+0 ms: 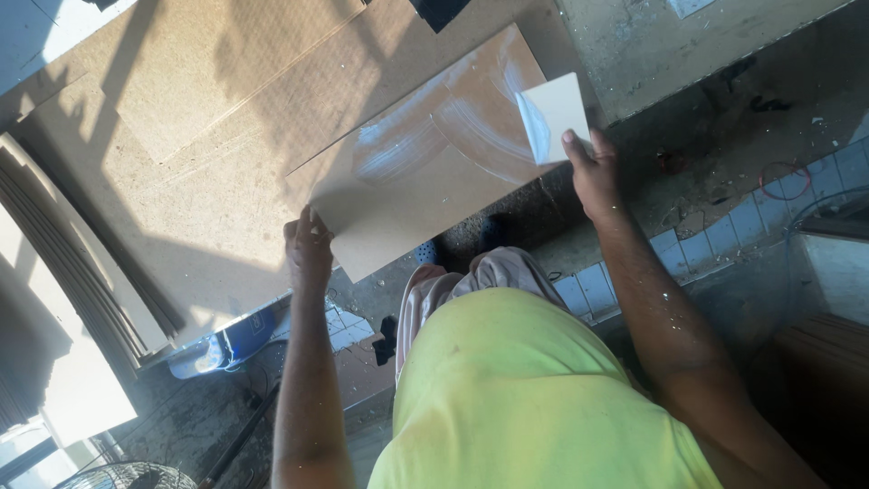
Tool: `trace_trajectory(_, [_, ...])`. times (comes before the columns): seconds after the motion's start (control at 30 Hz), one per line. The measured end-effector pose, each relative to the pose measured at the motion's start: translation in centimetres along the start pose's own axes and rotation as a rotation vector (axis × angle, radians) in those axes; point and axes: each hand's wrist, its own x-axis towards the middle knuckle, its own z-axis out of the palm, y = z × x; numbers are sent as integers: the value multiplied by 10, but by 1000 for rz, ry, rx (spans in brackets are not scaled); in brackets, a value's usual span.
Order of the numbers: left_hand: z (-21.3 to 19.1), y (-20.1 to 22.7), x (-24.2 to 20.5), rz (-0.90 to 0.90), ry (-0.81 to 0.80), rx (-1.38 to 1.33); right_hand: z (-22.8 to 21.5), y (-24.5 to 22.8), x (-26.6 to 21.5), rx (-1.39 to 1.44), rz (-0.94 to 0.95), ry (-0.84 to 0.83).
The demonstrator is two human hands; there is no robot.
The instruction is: The person spreads a white adhesive on rectangular boards using a small block, then places a black decorative panel with gold patterns onto the adhesive. They press the panel down and repeat the process with additional boards and panels.
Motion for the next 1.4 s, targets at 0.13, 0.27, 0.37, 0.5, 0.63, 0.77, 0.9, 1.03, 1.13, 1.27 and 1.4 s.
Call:
trace_trajectory(0.13, [-19, 26, 2, 88, -67, 248, 13, -3, -10, -887, -571, 63])
trace_trajectory(0.27, [-42, 56, 29, 110, -200, 484, 51, 9, -70, -1172, -803, -55])
trace_trajectory(0.37, [-57, 64, 41, 138, -293, 525, 64, 16, -133, -1076, -876, -192])
trace_trajectory(0.5, [-65, 56, 49, 216, -342, 542, 60, 12, -137, -1100, -802, -171])
trace_trajectory(0.63, [-69, 45, 58, 235, -377, 549, 42, -16, -68, -1152, -664, 165])
trace_trajectory(0.77, [-67, 29, 57, 239, -393, 530, 82, -12, -57, -1043, -534, 188])
trace_trajectory(0.9, [-64, 18, 56, 202, -435, 440, 187, 13, -156, -1061, -819, -114])
trace_trajectory(1.03, [-58, -7, 59, 384, -361, 241, 235, -1, -214, -959, -913, -499])
trace_trajectory(1.13, [-51, -22, 63, 436, -353, 190, 242, -21, -198, -894, -874, -330])
trace_trajectory(1.27, [-48, -24, 64, 420, -370, 234, 265, -29, -199, -978, -881, -375])
trace_trajectory(1.4, [-49, -22, 63, 409, -413, 245, 274, -8, -226, -815, -872, -658])
